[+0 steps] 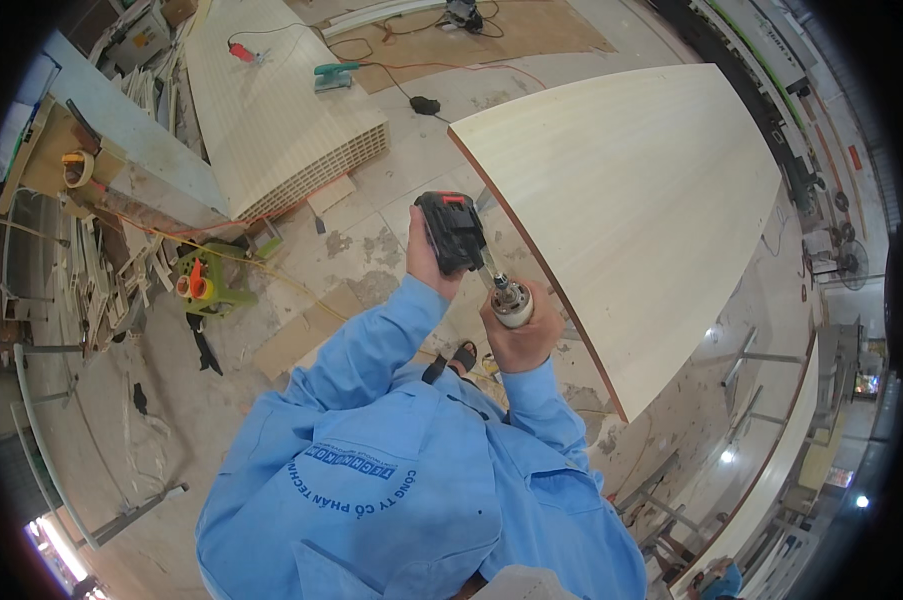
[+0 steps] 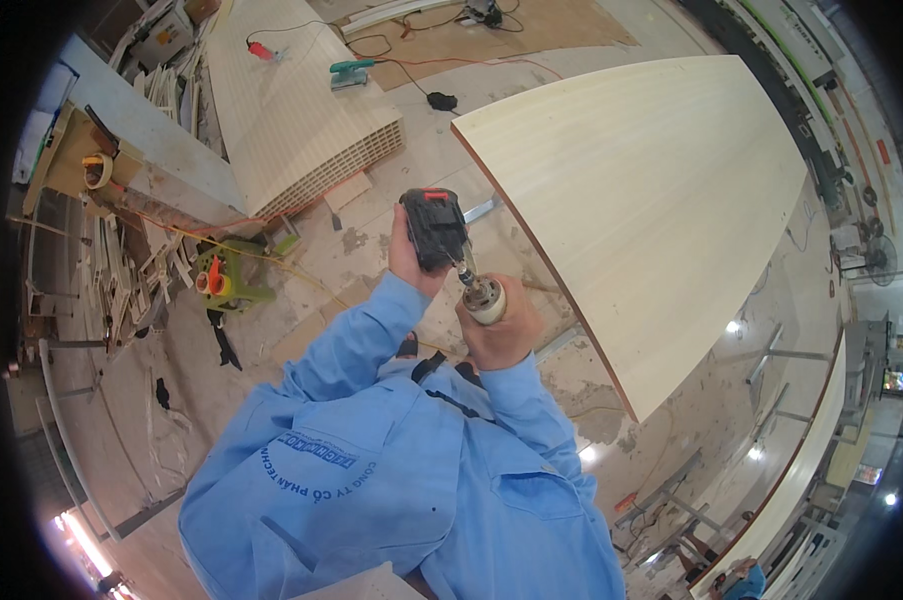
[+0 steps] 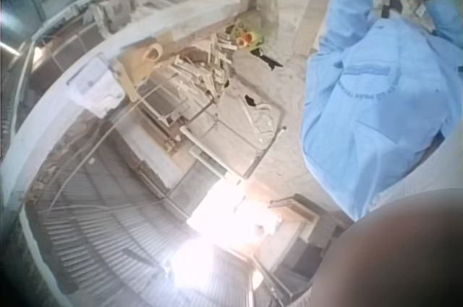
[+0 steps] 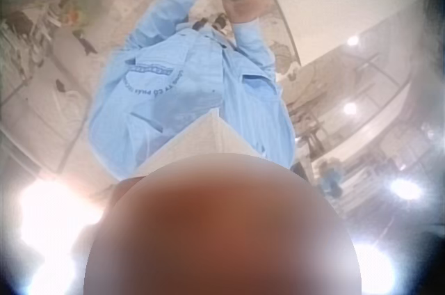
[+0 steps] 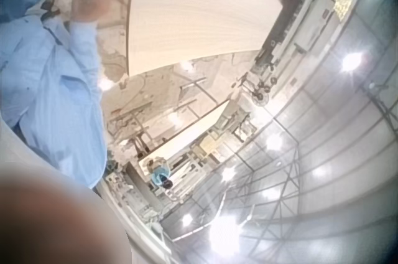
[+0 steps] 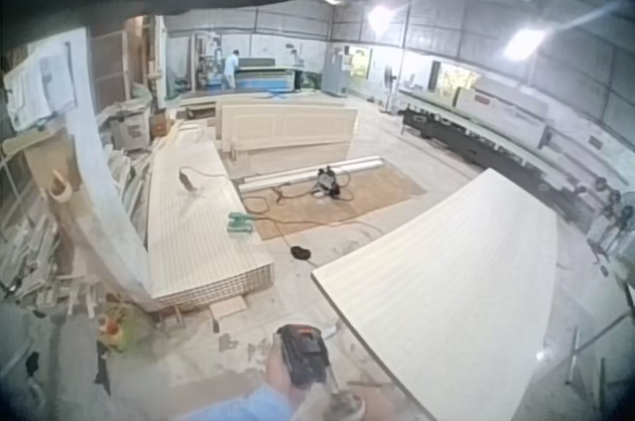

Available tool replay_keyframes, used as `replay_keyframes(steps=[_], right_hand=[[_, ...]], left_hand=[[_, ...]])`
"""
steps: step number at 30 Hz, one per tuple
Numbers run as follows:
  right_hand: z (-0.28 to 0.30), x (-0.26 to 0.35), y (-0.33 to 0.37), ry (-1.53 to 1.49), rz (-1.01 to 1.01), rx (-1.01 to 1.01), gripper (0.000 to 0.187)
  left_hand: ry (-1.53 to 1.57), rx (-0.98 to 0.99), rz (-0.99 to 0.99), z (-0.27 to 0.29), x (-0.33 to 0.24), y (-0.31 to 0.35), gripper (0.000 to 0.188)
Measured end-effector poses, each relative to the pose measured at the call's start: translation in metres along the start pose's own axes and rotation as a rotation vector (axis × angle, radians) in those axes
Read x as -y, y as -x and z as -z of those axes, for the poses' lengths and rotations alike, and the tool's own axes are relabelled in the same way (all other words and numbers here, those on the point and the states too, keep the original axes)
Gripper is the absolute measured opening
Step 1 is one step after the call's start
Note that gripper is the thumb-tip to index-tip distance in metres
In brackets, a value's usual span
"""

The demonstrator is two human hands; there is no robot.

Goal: The person scrapes the surface of a large white board with a small metal tool, then uses a utility knife to cut along the board's edge. The person later picks up a drill and a roll of tape.

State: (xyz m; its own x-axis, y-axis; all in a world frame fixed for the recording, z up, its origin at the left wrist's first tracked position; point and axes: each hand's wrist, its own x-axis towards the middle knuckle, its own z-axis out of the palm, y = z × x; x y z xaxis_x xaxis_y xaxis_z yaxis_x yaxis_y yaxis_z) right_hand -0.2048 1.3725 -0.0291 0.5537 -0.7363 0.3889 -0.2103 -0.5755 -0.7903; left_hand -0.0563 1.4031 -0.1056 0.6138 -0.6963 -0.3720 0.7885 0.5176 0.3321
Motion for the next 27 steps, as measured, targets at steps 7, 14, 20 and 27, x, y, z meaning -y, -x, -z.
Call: replay_keyframes(steps=[7, 14, 20, 27], right_hand=[[-0.006, 0.0, 0.002, 0.004, 0.04, 0.004, 0.034], [-0.006, 0.004, -0.001, 0.02, 0.047, 0.021, 0.033], [-0.008, 0.008, -0.003, 0.044, 0.11, 0.028, 0.028], [-0.01, 0.012, -0.003, 0.112, 0.16, 0.044, 0.031]], left_hand=[[0.062, 0.063, 0.041, 0.007, -0.003, -0.002, 0.063], [0.051, 0.042, 0.006, 0.003, -0.003, 0.0, 0.062], [0.055, 0.084, 0.03, 0.007, -0.006, -0.001, 0.061], [0.006, 0.101, 0.019, 0.015, -0.005, -0.005, 0.068]])
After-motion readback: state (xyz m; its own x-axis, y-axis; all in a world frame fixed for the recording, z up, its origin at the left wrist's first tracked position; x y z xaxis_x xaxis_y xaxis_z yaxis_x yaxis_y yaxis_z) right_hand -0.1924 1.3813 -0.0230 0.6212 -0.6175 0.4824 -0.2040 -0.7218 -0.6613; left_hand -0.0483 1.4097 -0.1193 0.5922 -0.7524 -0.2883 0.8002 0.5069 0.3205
